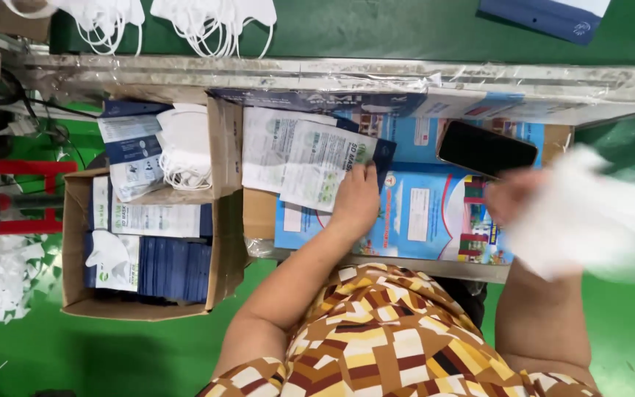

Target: Packing face masks into individual plastic sleeves and organizing them into boxes at a manufacturing station.

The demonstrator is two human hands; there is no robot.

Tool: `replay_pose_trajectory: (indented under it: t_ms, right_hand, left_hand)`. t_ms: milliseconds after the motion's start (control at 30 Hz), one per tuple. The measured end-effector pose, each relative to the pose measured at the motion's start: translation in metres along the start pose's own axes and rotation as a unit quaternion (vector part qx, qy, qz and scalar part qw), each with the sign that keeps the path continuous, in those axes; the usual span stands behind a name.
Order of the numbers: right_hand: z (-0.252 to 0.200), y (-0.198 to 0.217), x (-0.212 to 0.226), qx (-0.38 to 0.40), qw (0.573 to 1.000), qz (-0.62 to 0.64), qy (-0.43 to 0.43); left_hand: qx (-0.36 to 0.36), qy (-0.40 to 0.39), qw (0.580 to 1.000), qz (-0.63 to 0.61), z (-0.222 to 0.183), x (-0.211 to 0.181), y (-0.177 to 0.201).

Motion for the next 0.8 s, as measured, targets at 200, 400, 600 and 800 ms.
replay_pose_trajectory:
  t_ms: [200,400,600,800]
  right_hand:
    - [0.018,-0.005,-0.048,-0.117,0.991,0.015,-0.069]
    - [-0.004,-0.073,-0.071,0.120,0.989,-0.021,-0.089]
    - [-0.015,-0.100,-0.079,0.290,0.951,-0.074,-0.076]
    - [0.005,-0.117,-0.080,0.062,0.992,-0.016,-0.108]
  left_hand:
    - [0.044,0.005,0.998,0.055,0.008,-0.013,-0.007]
    - [-0.323,-0.264,0.909,0.009,-0.021,-0.016,-0.021]
    - [-0.034,-0.022,0.999,-0.010,0.007,0.019,-0.011]
    - [-0.177,-0.070,0.962,-0.196,0.013,-0.003,0.103]
Point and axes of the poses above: each hand's wrist, its own z-axis towards the middle knuckle, its own y-axis out of the back of the hand, x = y × z, the point moved 7 cm from there along z, towards the middle knuckle, and after that the axes turned 14 degrees about -y, right-handed, at the moved point
